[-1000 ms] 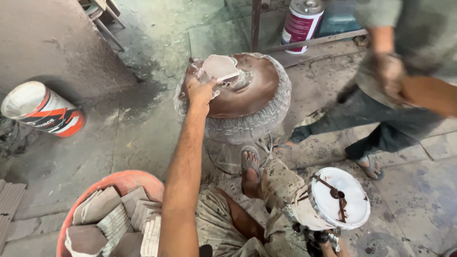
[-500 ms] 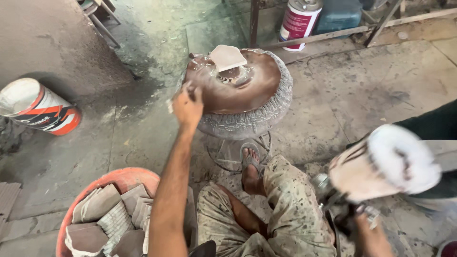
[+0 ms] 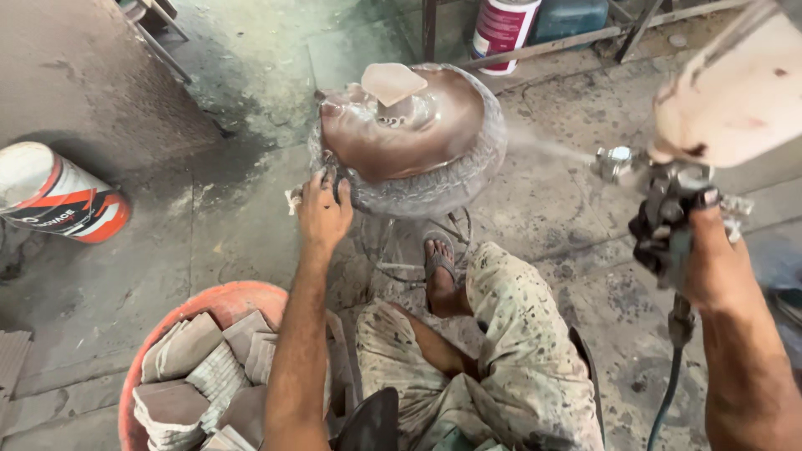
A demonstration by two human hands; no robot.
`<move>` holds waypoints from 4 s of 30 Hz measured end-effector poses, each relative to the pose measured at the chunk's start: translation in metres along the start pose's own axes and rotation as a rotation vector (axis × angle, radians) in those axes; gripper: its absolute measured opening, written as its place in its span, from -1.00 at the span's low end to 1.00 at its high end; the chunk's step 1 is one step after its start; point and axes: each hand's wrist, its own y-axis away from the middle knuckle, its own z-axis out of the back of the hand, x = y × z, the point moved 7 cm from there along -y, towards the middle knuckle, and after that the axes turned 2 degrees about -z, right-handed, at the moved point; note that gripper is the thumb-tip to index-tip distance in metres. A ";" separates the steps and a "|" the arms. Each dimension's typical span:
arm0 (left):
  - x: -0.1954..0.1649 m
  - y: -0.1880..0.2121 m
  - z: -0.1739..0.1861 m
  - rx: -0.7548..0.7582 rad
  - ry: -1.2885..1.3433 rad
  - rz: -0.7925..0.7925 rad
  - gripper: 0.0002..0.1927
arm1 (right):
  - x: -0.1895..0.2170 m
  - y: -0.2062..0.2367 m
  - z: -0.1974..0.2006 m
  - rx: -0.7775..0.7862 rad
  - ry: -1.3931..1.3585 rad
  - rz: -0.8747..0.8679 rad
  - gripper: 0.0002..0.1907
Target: The person repeatedly picks small tiles from a red basin, places them on a rotating stand, and sprays them with a paint gun. A coworker assists by flipping the tiles to coat both sides. The person continues this cycle throughout the clip.
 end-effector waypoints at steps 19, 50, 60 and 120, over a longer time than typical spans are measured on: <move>-0.189 0.091 0.019 0.626 0.369 -0.030 -0.12 | 0.020 0.044 -0.077 0.156 0.123 0.051 -0.38; -0.060 0.107 -0.022 0.053 0.088 -0.135 -0.19 | -0.037 0.117 0.030 -0.205 0.186 0.067 -0.39; -0.108 0.105 -0.021 0.129 0.119 -0.429 -0.24 | -0.004 0.079 0.016 -0.465 0.349 0.039 -0.38; 0.062 0.196 0.014 0.272 -0.011 0.001 -0.69 | -0.180 -0.011 0.036 -0.183 0.542 -0.348 -0.47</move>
